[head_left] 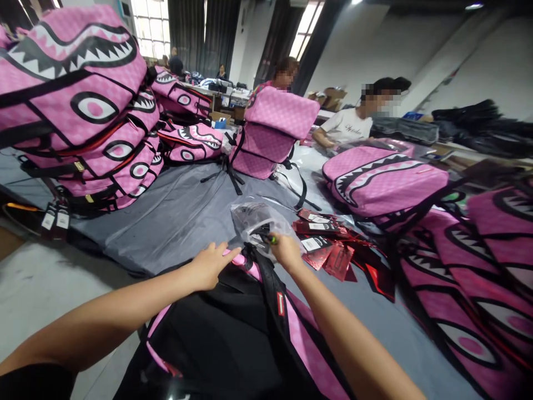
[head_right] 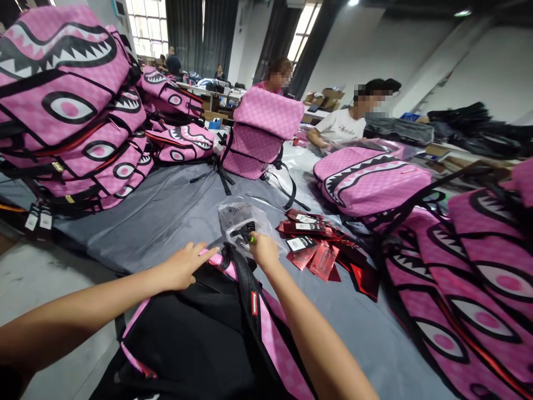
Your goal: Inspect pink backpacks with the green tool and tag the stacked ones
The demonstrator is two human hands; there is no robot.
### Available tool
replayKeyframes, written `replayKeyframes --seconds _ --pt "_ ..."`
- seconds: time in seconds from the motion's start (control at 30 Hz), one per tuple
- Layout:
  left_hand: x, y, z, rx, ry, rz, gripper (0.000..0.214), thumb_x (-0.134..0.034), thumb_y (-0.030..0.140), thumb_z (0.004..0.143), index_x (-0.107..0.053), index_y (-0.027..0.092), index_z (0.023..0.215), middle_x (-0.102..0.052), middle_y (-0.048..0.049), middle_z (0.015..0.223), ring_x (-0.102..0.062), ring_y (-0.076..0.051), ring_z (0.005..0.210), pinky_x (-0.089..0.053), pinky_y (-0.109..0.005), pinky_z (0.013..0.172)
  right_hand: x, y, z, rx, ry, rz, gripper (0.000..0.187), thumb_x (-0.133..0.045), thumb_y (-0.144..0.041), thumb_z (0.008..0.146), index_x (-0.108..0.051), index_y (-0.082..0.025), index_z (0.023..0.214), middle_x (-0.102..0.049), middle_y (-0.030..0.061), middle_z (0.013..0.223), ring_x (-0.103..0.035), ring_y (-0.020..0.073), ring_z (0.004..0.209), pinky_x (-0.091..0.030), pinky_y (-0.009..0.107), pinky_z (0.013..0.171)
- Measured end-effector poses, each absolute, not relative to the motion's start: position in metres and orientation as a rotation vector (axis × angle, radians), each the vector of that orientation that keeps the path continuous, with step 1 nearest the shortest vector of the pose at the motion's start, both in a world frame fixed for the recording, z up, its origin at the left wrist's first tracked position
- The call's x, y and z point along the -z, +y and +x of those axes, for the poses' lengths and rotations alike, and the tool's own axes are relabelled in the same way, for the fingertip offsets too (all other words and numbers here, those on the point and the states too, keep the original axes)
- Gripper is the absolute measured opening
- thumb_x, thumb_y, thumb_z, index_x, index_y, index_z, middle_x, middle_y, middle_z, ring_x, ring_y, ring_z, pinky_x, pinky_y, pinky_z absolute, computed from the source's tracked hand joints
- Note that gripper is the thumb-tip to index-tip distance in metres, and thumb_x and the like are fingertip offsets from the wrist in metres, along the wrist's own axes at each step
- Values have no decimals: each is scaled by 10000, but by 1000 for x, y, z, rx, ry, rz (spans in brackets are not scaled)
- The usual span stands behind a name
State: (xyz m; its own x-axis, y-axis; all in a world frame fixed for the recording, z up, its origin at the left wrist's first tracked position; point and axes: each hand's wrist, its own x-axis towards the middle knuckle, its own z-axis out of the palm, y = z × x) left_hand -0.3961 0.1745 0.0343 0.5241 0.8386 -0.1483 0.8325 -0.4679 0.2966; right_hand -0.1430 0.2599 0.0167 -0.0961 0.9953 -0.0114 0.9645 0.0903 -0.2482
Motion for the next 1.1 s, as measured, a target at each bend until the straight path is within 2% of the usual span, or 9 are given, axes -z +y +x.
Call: replayKeyframes --seconds 0.1,0.23,0.43,0.5,0.6,0.7,0.8,0.97,1.1 --pt "-39 174 -398 -82 1340 2346 960 -656 64 692 -251 305 1529 -327 -121 1541 -432 -341 1285 -444 -489 1013 -43 232 -141 -344 -2032 -1871 364 -429 -430 967 -602 -127 1072 -668 79 886 -630 180 779 -486 278 683" --pt "-46 164 -397 -623 1387 2188 499 -586 307 887 -507 232 1374 -427 -114 1497 -376 -289 1379 -283 -521 1146 -70 186 -157 -800 -1814 -1460 398 -624 -558 794 -596 -160 792 -574 -6 656 -518 130 579 -417 243 549" --pt "-44 146 -388 -983 1276 2066 140 -656 353 865 -674 220 905 -718 4 985 -628 -164 1010 -243 -487 1157 -80 152 -190 -1028 -1993 -1244 252 -617 -410 821 -691 -173 863 -647 2 715 -560 135 628 -437 251 606" --pt "-42 142 -391 -989 1312 2053 155 -635 332 882 -648 200 803 -714 23 887 -645 -141 915 -240 -481 1159 -76 150 -191 -887 -2057 -1225 217 -609 -388 836 -679 -182 832 -663 9 733 -590 147 648 -453 261 626" --pt "-39 134 -405 -1066 1315 2083 177 -655 370 867 -647 215 952 -707 -2 1021 -623 -160 1041 -298 -431 1139 -71 148 -185 -562 -2184 -1227 187 -548 -319 880 -682 -194 846 -699 42 825 -647 184 753 -477 289 692" --pt "-28 121 -429 -997 1500 2017 626 -731 434 784 -500 215 1323 -527 -99 1412 -440 -246 1349 -316 -448 1148 -67 148 -183 -375 -2302 -1323 209 -512 -208 873 -706 -201 952 -728 54 873 -678 199 794 -476 284 694" --pt "-6 105 -448 -678 1625 1832 946 -787 437 703 -303 221 1486 -341 -140 1559 -332 -324 1437 -297 -525 1167 -64 150 -196 -473 -2553 -1420 357 -522 -88 800 -702 -232 1073 -748 40 989 -698 197 853 -464 263 703" --pt "27 90 -452 -673 1577 1679 788 -742 348 768 -363 224 1448 -471 -110 1484 -460 -266 1368 -387 -438 1143 -62 149 -233 -463 -3151 -1430 330 -493 -59 814 -705 -209 1017 -742 67 879 -690 205 826 -406 259 646" --pt "37 86 -450 -762 1547 1704 798 -752 393 763 -366 213 1438 -481 -125 1474 -470 -268 1361 -410 -448 1129 -57 141 -249 -306 -3265 -1374 287 -450 -65 882 -685 -165 1013 -705 120 975 -667 225 899 -403 269 652"
